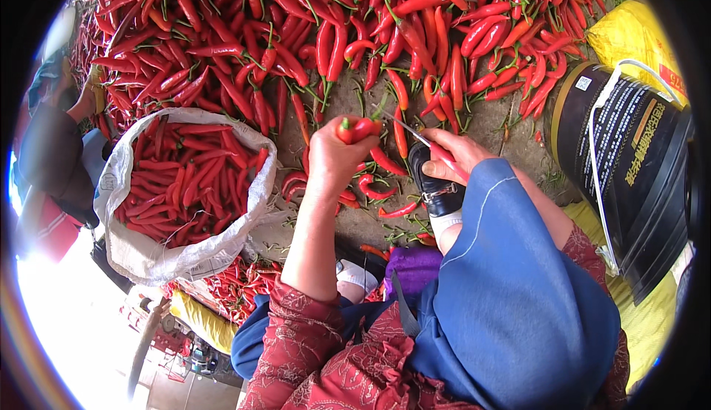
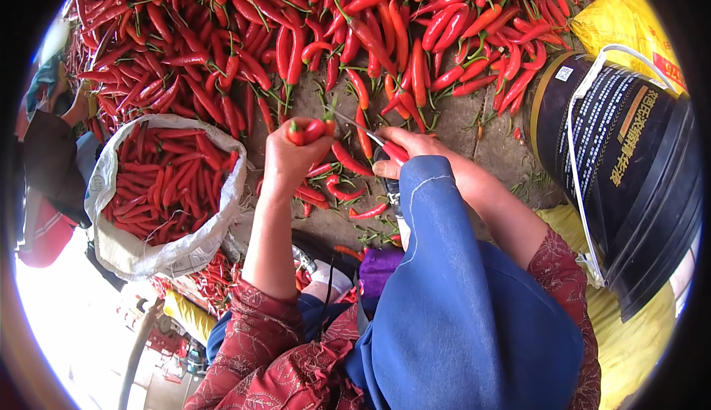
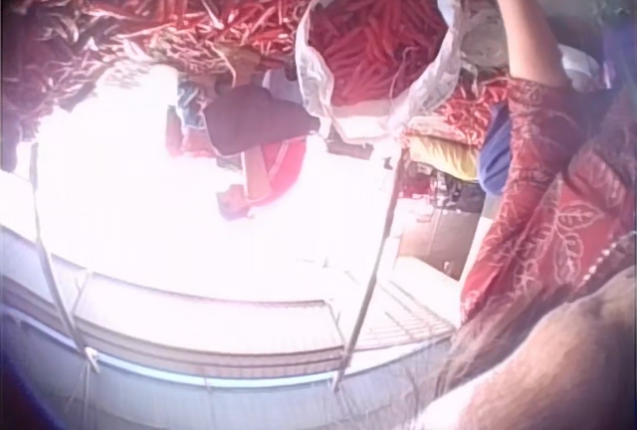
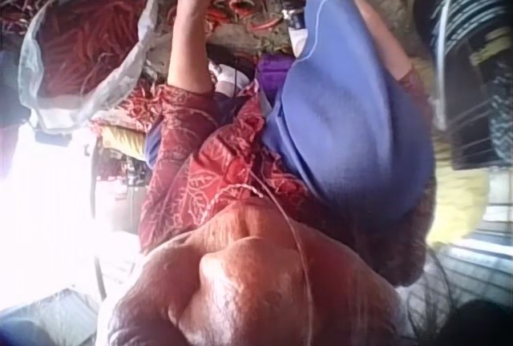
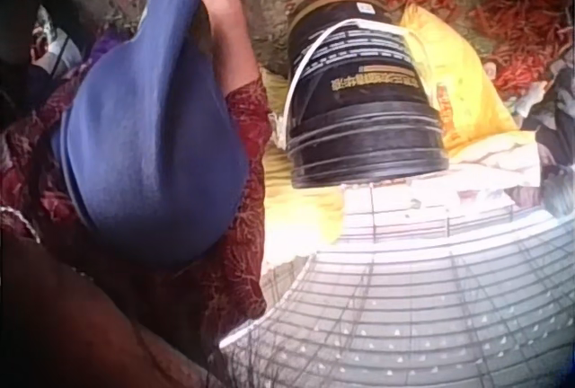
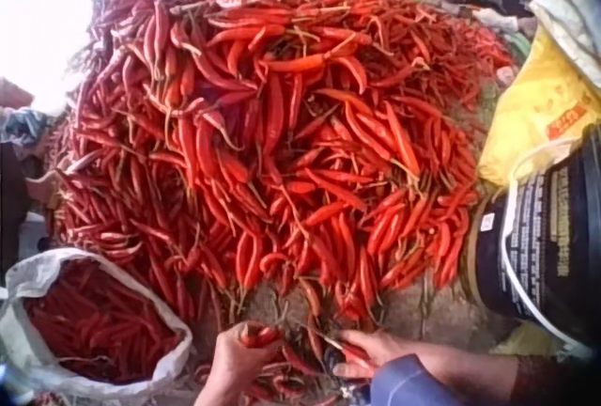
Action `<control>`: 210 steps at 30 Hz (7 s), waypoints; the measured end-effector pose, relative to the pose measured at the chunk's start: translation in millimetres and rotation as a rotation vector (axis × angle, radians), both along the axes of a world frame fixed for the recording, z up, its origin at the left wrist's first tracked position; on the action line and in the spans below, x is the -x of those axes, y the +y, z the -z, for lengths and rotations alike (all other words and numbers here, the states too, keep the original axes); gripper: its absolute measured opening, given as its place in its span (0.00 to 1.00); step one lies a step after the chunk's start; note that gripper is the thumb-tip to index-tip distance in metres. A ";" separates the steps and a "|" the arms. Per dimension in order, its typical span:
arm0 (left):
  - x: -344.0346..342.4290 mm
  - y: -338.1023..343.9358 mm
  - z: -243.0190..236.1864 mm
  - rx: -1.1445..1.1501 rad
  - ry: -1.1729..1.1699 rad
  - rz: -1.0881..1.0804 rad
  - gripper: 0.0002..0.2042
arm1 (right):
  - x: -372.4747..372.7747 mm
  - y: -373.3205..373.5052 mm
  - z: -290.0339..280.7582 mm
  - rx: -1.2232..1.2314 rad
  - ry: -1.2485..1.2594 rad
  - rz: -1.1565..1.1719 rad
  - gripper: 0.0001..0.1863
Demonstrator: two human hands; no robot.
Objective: The person sits on the ground and uses scissors to cut the stems off red chilies, placing the trimmed peppers into a white sack. The person occasionally lifts the sack to adjust its position.
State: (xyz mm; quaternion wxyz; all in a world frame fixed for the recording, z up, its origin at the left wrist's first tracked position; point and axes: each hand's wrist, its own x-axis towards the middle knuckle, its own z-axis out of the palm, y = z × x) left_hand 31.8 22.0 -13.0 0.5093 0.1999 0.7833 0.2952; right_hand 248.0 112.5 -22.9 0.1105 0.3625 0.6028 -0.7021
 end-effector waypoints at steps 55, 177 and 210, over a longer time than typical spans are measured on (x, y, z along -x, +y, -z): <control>-19.3 73.7 23.9 -0.303 -0.178 -0.068 0.27 | -28.3 61.7 -18.8 -0.254 -0.039 0.151 0.34; 40.8 -31.0 -35.3 -0.404 -0.628 -0.812 0.21 | -12.5 -20.9 10.3 -0.198 0.013 0.278 0.27; 163.0 -114.3 -118.1 0.279 1.107 0.608 0.04 | -105.7 22.1 -15.6 -0.119 -0.292 0.389 0.32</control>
